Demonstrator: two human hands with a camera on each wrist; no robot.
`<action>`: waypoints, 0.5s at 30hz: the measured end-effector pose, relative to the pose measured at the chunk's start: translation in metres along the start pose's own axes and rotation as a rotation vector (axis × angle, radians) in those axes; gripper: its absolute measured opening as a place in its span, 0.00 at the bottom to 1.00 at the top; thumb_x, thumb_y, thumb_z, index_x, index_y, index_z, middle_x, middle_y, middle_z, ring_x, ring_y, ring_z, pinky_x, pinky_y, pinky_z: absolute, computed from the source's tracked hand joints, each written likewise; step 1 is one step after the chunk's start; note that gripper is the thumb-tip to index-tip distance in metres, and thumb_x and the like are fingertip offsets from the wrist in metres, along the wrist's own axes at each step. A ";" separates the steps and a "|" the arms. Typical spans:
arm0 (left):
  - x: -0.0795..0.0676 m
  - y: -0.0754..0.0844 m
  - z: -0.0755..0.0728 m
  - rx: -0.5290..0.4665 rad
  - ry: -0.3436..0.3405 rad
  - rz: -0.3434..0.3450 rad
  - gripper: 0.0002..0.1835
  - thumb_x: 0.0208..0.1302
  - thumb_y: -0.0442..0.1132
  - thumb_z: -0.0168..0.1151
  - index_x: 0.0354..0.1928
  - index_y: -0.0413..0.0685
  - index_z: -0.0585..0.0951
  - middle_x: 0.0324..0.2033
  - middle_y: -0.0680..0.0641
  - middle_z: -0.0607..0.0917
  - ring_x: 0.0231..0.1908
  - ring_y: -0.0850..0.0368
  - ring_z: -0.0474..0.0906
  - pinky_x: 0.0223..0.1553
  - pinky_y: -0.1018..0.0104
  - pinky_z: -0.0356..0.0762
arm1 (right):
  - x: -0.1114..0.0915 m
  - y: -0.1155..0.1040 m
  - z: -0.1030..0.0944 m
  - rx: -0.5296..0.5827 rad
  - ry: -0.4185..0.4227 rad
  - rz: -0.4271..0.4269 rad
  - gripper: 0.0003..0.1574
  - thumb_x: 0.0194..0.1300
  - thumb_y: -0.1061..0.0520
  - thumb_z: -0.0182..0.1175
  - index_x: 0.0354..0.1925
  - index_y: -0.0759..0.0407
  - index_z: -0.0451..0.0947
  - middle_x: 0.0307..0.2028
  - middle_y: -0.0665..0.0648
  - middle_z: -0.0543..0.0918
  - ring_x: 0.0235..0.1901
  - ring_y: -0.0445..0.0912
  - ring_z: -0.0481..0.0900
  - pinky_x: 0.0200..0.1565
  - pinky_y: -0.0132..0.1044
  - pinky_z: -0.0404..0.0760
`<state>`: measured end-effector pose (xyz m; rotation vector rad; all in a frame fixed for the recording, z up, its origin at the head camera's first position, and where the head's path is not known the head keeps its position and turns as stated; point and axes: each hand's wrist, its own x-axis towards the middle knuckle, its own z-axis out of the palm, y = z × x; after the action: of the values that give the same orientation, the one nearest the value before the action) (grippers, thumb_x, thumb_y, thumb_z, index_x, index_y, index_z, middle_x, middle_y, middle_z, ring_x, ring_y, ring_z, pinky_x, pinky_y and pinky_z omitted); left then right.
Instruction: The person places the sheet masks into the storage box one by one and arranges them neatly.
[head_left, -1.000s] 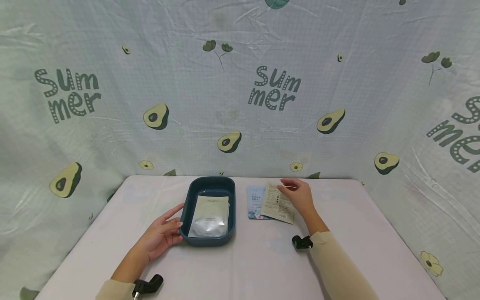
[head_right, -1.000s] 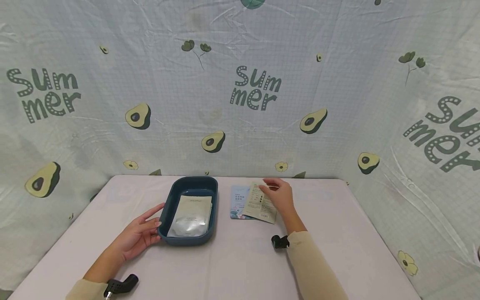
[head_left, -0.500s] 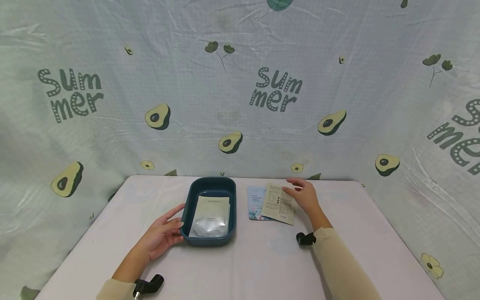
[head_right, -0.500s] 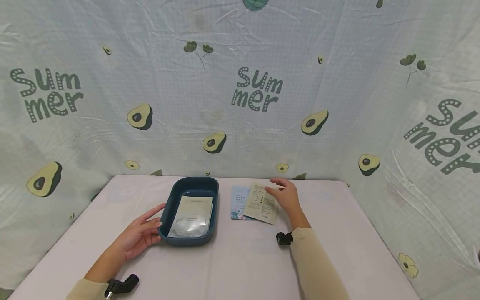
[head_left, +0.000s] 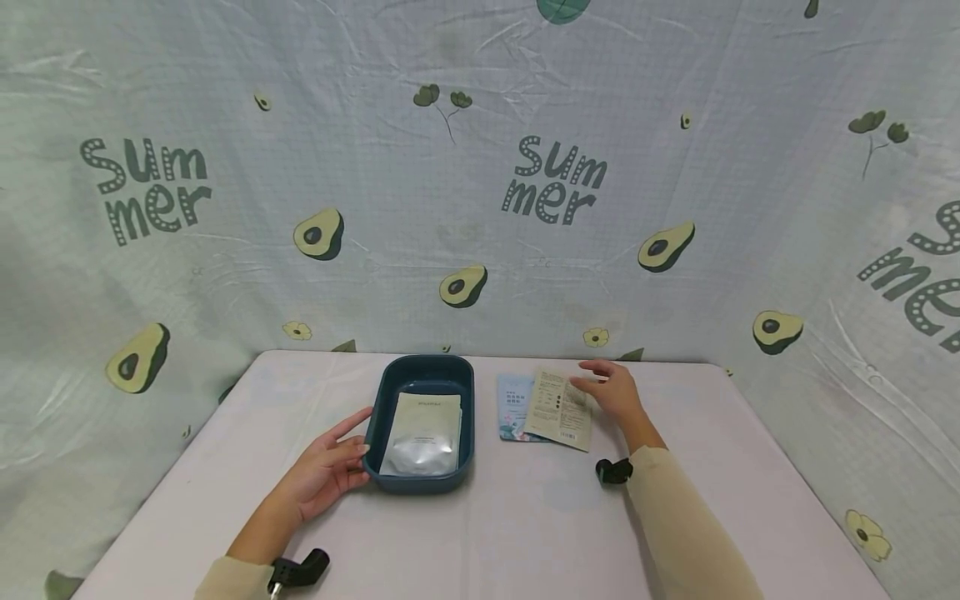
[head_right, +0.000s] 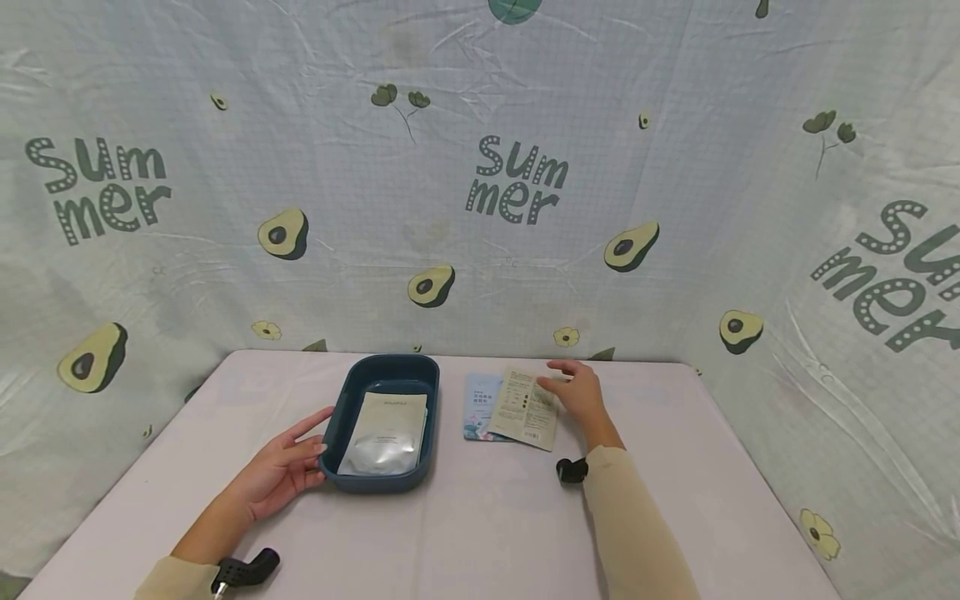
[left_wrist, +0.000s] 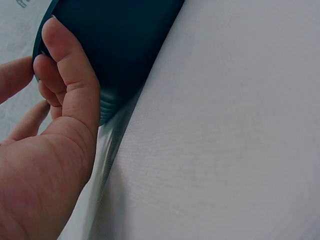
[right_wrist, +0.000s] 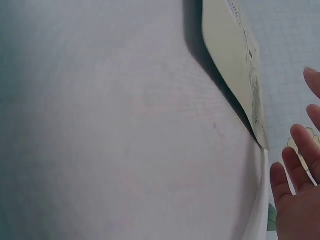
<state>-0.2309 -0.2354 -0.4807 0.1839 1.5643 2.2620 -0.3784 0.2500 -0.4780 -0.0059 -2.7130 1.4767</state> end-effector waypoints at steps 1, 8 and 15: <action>0.000 0.000 0.000 0.003 0.008 -0.002 0.38 0.78 0.32 0.50 0.83 0.53 0.47 0.44 0.53 0.84 0.38 0.58 0.84 0.43 0.67 0.85 | 0.001 0.000 0.000 -0.004 -0.007 0.013 0.35 0.66 0.46 0.69 0.66 0.59 0.77 0.71 0.64 0.71 0.73 0.61 0.65 0.71 0.57 0.68; 0.000 0.000 0.001 -0.001 0.015 -0.004 0.38 0.78 0.32 0.50 0.82 0.52 0.47 0.43 0.53 0.83 0.37 0.59 0.84 0.42 0.67 0.85 | 0.007 0.003 0.001 -0.026 -0.048 0.075 0.35 0.65 0.47 0.70 0.66 0.58 0.77 0.71 0.64 0.72 0.73 0.61 0.65 0.71 0.57 0.67; 0.001 0.000 0.002 -0.008 0.016 -0.003 0.38 0.78 0.31 0.50 0.83 0.53 0.48 0.43 0.52 0.82 0.37 0.59 0.84 0.41 0.67 0.85 | 0.013 0.006 0.001 -0.051 -0.076 0.104 0.35 0.64 0.48 0.71 0.65 0.59 0.77 0.69 0.64 0.74 0.69 0.59 0.69 0.72 0.56 0.66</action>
<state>-0.2312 -0.2336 -0.4805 0.1611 1.5617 2.2726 -0.3912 0.2528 -0.4831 -0.0963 -2.8514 1.4622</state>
